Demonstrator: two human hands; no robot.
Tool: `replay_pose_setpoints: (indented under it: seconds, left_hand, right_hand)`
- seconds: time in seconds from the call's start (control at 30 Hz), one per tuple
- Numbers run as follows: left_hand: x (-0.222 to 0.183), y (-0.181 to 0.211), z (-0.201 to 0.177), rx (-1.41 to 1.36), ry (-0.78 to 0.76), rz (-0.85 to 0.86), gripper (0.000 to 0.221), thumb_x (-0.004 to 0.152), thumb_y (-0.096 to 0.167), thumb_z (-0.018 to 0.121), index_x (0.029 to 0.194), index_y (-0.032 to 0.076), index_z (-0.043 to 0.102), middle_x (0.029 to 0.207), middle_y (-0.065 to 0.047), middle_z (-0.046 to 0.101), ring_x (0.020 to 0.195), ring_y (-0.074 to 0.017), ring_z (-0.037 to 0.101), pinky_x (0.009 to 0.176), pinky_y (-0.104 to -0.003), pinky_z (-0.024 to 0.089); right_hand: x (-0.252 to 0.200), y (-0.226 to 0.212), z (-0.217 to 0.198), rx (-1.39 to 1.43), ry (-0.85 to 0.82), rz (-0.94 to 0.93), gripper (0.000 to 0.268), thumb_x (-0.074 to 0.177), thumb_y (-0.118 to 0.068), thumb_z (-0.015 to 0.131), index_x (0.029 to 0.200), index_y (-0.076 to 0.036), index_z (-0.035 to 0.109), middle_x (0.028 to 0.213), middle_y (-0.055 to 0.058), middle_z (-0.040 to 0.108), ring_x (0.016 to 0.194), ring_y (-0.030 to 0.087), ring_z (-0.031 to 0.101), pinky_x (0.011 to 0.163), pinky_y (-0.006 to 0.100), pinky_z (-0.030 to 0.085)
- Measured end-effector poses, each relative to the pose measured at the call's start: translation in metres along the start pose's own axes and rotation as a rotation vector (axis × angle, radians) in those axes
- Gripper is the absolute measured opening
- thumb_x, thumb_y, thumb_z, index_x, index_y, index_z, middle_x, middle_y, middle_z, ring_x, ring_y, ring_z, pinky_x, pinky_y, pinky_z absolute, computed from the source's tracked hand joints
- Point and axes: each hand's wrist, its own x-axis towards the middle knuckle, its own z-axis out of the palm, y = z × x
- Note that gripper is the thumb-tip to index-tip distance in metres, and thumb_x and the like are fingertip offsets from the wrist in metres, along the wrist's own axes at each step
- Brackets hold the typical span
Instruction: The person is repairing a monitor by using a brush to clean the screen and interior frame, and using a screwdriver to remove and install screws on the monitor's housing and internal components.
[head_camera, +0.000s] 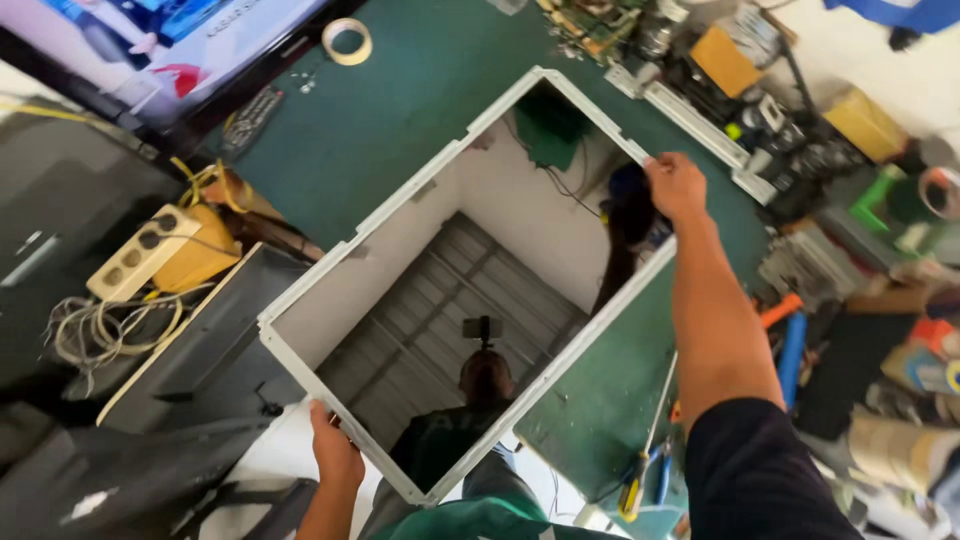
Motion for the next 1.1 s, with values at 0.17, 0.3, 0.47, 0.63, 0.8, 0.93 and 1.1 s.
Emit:
replay_pose_setpoints:
  seconds: [0.17,0.3,0.47,0.63,0.8,0.93,1.1]
  left_hand:
    - [0.000,-0.019,0.007,-0.059,0.025,-0.006,0.058,0.109,0.062,0.044,0.141,0.015,0.051,0.134,-0.007,0.053,0.125,-0.0241,0.051,0.108,-0.040,0.040]
    - [-0.020,-0.015,0.022,-0.105,0.072,0.006,0.077,0.103,0.057,0.045,0.164,0.011,0.046,0.167,-0.007,0.050,0.156,-0.0238,0.044,0.131,-0.039,0.032]
    - [-0.061,0.005,0.031,0.118,0.173,-0.019,0.084,0.101,0.066,0.036,0.165,0.013,0.046,0.167,-0.009,0.049,0.153,-0.0311,0.044,0.126,-0.045,0.035]
    - [-0.061,0.007,0.029,0.170,0.171,0.008,0.089,0.100,0.070,0.034,0.166,0.012,0.043,0.173,-0.009,0.040,0.160,-0.0309,0.035,0.131,-0.045,0.028]
    - [-0.006,-0.001,0.007,0.107,0.133,0.118,0.091,0.102,0.069,0.036,0.162,0.000,0.043,0.168,-0.012,0.046,0.159,-0.0240,0.037,0.132,-0.036,0.025]
    - [0.036,0.020,-0.027,0.251,0.065,0.037,0.108,0.089,0.086,0.028,0.166,0.012,0.039,0.174,-0.006,0.036,0.164,-0.0214,0.025,0.134,-0.044,0.012]
    - [0.032,0.117,-0.020,0.319,-0.084,0.112,0.102,0.085,0.093,0.024,0.152,0.018,0.046,0.150,-0.009,0.054,0.142,-0.0253,0.048,0.120,-0.052,0.034]
  right_hand:
    - [0.067,0.029,0.021,-0.250,-0.324,-0.064,0.087,0.113,-0.074,0.034,0.125,0.002,0.074,0.128,0.036,0.069,0.118,0.062,0.061,0.094,0.067,0.045]
    - [0.094,0.030,0.034,-0.360,-0.463,0.067,0.107,0.116,-0.078,0.025,0.137,0.018,0.068,0.141,0.045,0.062,0.131,0.063,0.056,0.105,0.065,0.042]
    - [0.066,-0.007,0.012,-0.168,-0.498,0.315,0.092,0.113,-0.075,0.023,0.157,0.001,0.051,0.157,0.032,0.046,0.137,0.059,0.046,0.110,0.074,0.037]
    - [0.047,-0.037,-0.010,-0.130,-0.581,0.423,0.097,0.108,-0.077,0.010,0.167,-0.005,0.037,0.165,0.028,0.037,0.143,0.056,0.042,0.112,0.074,0.035]
    - [0.012,-0.047,-0.048,-0.005,-0.540,0.514,0.113,0.094,-0.087,0.012,0.172,-0.006,0.025,0.177,0.018,0.023,0.161,0.044,0.027,0.127,0.061,0.025]
    - [-0.005,0.000,-0.052,-0.019,-0.426,0.482,0.127,0.092,-0.093,0.014,0.163,0.010,0.034,0.171,0.031,0.030,0.161,0.041,0.027,0.131,0.048,0.018]
    - [-0.085,-0.024,-0.100,0.257,-0.321,0.741,0.124,0.086,-0.091,0.027,0.167,0.003,0.027,0.178,0.018,0.021,0.165,0.035,0.021,0.133,0.049,0.017]
